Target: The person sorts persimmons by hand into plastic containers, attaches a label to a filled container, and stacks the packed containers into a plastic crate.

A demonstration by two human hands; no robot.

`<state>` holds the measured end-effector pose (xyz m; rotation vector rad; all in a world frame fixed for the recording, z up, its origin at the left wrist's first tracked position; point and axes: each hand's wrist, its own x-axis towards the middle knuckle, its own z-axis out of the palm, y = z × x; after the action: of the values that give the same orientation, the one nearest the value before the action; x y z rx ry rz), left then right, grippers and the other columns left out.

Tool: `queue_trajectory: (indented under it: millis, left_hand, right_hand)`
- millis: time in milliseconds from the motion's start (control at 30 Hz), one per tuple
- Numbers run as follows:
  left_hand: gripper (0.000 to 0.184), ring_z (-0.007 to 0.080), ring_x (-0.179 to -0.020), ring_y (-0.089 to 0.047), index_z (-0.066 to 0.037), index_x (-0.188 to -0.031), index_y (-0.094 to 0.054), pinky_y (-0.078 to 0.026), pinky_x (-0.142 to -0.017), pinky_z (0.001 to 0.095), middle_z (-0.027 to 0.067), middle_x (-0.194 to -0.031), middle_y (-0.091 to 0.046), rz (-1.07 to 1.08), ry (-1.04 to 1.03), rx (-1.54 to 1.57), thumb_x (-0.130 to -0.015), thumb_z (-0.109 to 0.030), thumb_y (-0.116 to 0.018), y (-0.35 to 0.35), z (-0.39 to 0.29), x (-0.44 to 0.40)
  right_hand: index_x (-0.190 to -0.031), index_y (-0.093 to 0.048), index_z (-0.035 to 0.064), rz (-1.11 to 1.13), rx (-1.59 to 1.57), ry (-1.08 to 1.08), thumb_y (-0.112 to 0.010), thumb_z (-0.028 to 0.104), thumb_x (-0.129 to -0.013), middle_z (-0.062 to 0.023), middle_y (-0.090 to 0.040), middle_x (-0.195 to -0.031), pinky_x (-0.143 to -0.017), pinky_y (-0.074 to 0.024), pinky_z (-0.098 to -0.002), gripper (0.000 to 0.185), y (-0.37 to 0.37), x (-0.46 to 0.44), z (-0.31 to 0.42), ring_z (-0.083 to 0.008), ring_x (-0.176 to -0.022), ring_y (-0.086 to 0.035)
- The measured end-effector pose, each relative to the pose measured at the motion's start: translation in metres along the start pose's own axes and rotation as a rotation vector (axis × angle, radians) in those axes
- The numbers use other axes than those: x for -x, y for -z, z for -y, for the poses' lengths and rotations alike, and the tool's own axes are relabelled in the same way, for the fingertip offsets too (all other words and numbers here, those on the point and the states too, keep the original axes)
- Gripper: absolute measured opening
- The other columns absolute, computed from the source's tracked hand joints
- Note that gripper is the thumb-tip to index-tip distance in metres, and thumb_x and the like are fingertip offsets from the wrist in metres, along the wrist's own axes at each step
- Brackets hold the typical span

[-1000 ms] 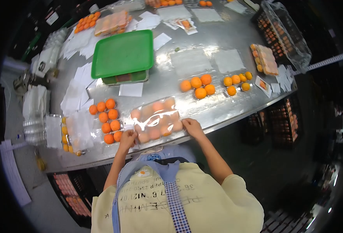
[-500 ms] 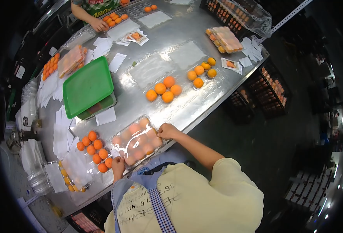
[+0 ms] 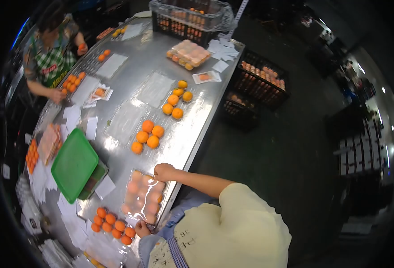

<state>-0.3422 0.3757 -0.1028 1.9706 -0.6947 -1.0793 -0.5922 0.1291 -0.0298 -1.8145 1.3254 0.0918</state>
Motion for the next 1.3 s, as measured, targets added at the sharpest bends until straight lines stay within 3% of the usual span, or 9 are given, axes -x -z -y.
queue_trajectory:
  millis: [133,233,267,433,733,967,1133,1233,1300]
  left_hand:
    - [0.023,0.0101,-0.036,-0.047,-0.005,-0.080,-0.050,-0.030,-0.030,0.0242,0.0054,-0.054,-0.054,0.060,0.183,0.265,-0.094,-0.022,-0.056,-0.005,-0.026,0.008]
    - [0.023,0.0136,-0.039,-0.051,0.001,-0.103,-0.053,-0.036,-0.032,0.0255,0.0106,-0.080,-0.062,0.028,0.320,0.201,-0.093,-0.020,-0.058,0.000,-0.044,0.015]
    - [0.035,0.0139,-0.052,-0.057,0.002,-0.120,-0.050,-0.041,-0.037,0.0245,0.0126,-0.101,-0.059,-0.023,0.232,0.077,-0.092,-0.017,-0.059,0.002,-0.062,0.024]
    - [0.041,0.0127,-0.071,-0.056,-0.003,-0.128,-0.049,-0.043,-0.046,0.0217,0.0110,-0.111,-0.057,-0.363,-0.084,0.022,-0.090,-0.011,-0.060,0.017,-0.040,0.017]
    - [0.033,0.0047,-0.064,-0.049,-0.005,-0.123,-0.054,-0.036,-0.049,0.0172,0.0024,-0.100,-0.061,-0.604,-0.003,0.130,-0.092,-0.014,-0.058,-0.058,-0.156,0.026]
    - [0.028,0.0064,-0.063,-0.053,-0.003,-0.119,-0.056,-0.039,-0.046,0.0180,0.0053,-0.103,-0.062,-0.513,-0.075,0.038,-0.093,-0.014,-0.058,-0.099,-0.178,0.023]
    - [0.024,0.0075,-0.068,-0.052,-0.002,-0.115,-0.056,-0.039,-0.052,0.0192,0.0041,-0.101,-0.060,-0.459,-0.053,-0.010,-0.094,-0.014,-0.057,-0.117,-0.206,0.023]
    - [0.024,0.0091,-0.075,-0.053,-0.002,-0.114,-0.056,-0.042,-0.060,0.0213,0.0044,-0.102,-0.059,-0.496,-0.103,-0.075,-0.093,-0.013,-0.057,-0.116,-0.199,0.019]
    - [0.025,0.0120,-0.082,-0.054,-0.002,-0.115,-0.056,-0.044,-0.069,0.0240,0.0057,-0.103,-0.059,-0.508,-0.166,-0.110,-0.091,-0.010,-0.058,-0.123,-0.205,0.020]
  right_hand:
    - [-0.107,-0.068,0.0080,-0.342,-0.190,-0.018,-0.062,0.030,-0.081,-0.0129,-0.070,-0.093,-0.078,-0.0526,-0.0376,0.034,0.042,0.030,-0.022,-0.0290,-0.087,-0.066]
    - [-0.113,-0.066,0.0115,-0.457,-0.371,-0.264,-0.061,0.035,-0.085,-0.0112,-0.070,-0.101,-0.079,-0.0524,-0.0346,0.037,0.118,0.045,-0.091,-0.0231,-0.091,-0.067]
    - [-0.110,-0.068,0.0127,-0.644,-0.351,-0.347,-0.062,0.036,-0.085,-0.0098,-0.070,-0.101,-0.078,-0.0525,-0.0349,0.035,0.133,0.029,-0.141,-0.0235,-0.090,-0.068]
    - [-0.098,-0.069,0.0049,-1.139,-0.104,-0.537,-0.070,0.037,-0.078,-0.0108,-0.071,-0.093,-0.079,-0.0516,-0.0363,0.037,0.270,-0.010,-0.292,-0.0263,-0.088,-0.067]
    - [-0.115,-0.060,0.0062,-0.961,0.145,-0.869,-0.075,0.055,-0.066,-0.0145,-0.063,-0.116,-0.092,-0.0451,-0.0413,0.071,0.373,-0.090,-0.353,-0.0304,-0.111,-0.058]
    - [-0.096,-0.072,0.0125,-0.951,-0.137,-0.833,-0.076,0.051,-0.068,-0.0072,-0.071,-0.094,-0.077,-0.0504,-0.0416,0.048,0.392,-0.081,-0.370,-0.0276,-0.092,-0.066]
    - [-0.098,-0.071,0.0106,-0.977,-0.113,-0.737,-0.058,0.040,-0.088,-0.0157,-0.068,-0.098,-0.082,-0.0480,-0.0436,0.034,0.393,-0.064,-0.367,-0.0346,-0.097,-0.063]
    - [-0.098,-0.067,0.0029,-1.377,0.090,-0.260,-0.057,0.033,-0.091,-0.0162,-0.067,-0.083,-0.075,-0.0491,-0.0416,0.033,0.387,-0.059,-0.372,-0.0351,-0.084,-0.064]
    - [-0.098,-0.065,-0.0033,-1.478,-0.153,0.028,-0.059,0.020,-0.093,-0.0106,-0.066,-0.079,-0.069,-0.0474,-0.0289,0.024,0.389,-0.045,-0.334,-0.0156,-0.072,-0.060]
